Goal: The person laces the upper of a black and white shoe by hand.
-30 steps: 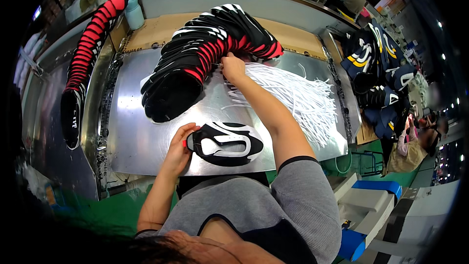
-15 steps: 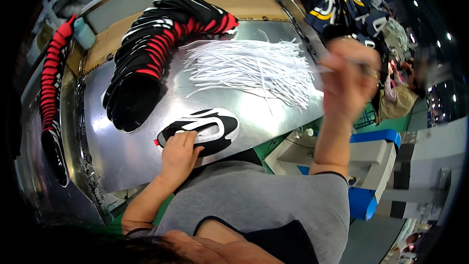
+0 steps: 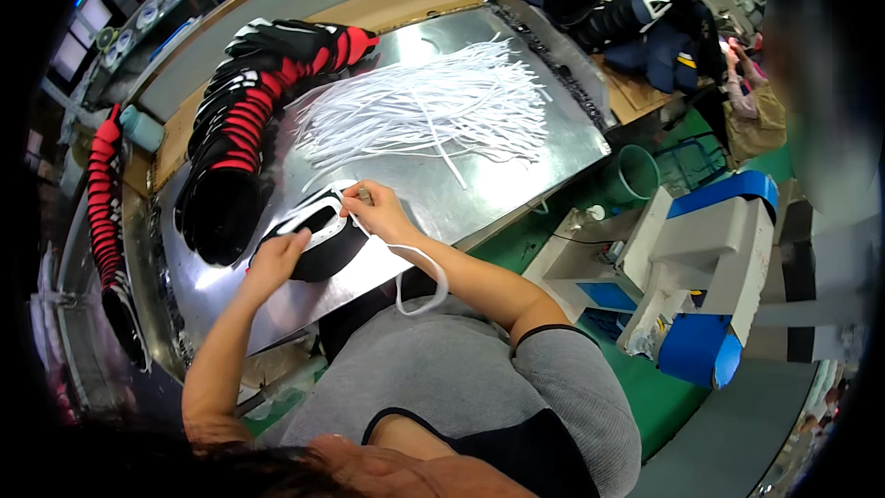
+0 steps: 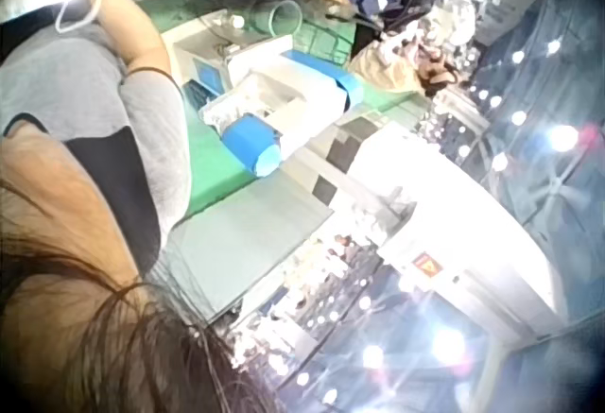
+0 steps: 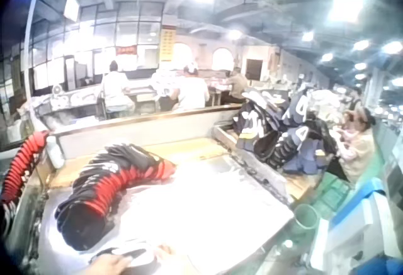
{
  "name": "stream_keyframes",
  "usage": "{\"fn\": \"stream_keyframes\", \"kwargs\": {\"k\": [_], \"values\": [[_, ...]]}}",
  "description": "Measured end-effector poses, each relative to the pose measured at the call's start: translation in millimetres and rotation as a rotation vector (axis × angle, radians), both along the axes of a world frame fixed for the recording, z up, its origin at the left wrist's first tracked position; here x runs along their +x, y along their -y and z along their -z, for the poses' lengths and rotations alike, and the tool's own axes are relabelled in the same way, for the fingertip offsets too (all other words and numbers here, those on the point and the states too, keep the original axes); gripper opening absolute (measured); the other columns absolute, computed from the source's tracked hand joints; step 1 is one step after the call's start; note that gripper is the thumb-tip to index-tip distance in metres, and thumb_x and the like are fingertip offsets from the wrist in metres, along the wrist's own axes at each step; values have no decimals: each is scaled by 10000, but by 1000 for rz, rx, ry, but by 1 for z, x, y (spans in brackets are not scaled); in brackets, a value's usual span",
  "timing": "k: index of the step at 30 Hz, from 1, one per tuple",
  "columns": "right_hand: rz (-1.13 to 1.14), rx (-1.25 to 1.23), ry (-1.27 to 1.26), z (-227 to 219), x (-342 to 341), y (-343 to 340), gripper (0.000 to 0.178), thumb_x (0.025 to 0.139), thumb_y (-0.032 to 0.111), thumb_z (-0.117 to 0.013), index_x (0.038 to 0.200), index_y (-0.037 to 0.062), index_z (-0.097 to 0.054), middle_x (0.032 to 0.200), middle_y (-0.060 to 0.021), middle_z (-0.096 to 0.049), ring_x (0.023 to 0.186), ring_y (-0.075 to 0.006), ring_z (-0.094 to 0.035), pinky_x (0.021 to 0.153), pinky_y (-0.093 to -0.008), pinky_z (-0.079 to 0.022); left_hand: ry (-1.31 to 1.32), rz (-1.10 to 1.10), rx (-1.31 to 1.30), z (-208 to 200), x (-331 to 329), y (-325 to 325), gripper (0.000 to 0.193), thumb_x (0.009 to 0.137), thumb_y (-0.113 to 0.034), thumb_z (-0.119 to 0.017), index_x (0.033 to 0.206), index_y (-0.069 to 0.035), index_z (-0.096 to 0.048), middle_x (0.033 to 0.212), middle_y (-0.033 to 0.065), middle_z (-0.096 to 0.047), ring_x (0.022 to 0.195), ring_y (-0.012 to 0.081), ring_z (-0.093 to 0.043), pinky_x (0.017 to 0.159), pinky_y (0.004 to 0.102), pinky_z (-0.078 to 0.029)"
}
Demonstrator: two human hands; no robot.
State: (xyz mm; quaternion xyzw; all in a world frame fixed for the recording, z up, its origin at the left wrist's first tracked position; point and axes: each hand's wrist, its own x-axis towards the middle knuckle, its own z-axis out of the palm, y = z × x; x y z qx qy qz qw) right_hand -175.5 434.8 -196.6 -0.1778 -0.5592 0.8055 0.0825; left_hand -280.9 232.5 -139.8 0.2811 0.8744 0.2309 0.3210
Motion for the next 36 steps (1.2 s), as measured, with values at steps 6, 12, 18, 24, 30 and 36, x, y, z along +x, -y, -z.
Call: {"fn": "stream_keyframes", "kwargs": {"k": [6,12,18,24,30,36], "values": [[49,186,-15,17,-12,17,219,889,148,-657,1059,22,-601,824,-39,-718,738,-111,-647,679,-248,-496,621,-368,73,6,-29,-22,789,909,-724,-463,1194,-6,-622,1062,83,-662,899,154,-624,793,281,-501],[67,149,-106,15,-13,24,271,897,104,-656,1122,20,-530,844,-48,-703,805,-101,-643,747,-237,-486,823,-635,564,30,-17,-27,490,1014,-331,-527,1314,56,-514,1220,157,-638,1132,241,-621,1011,356,-486],[66,28,-182,-21,-2,26,317,885,41,-669,1099,29,-435,855,-86,-689,805,-114,-653,728,-229,-484,711,-601,864,8,36,-32,587,1019,-382,-516,1329,116,-481,1318,179,-560,1247,221,-515,1122,338,-347],[-8,158,-92,-24,0,29,326,884,24,-676,1076,30,-413,829,-95,-697,788,-108,-653,724,-237,-492,502,-665,949,5,50,-31,250,966,-203,-633,1104,1,-675,1029,54,-693,938,122,-637,890,266,-487],[-92,420,-67,-19,0,26,358,865,83,-726,1078,31,-444,830,-77,-703,761,-110,-642,680,-250,-492,394,-678,976,3,53,-30,153,929,-103,-669,1051,-12,-684,965,21,-692,850,94,-637,755,239,-507],[-272,362,-133,-44,12,16,307,926,140,-669,1126,20,-470,902,-122,-694,844,-185,-685,748,-309,-517,388,-778,946,1,53,-28,106,914,-126,-682,953,-30,-703,858,9,-678,774,89,-606,725,243,-478]]}}
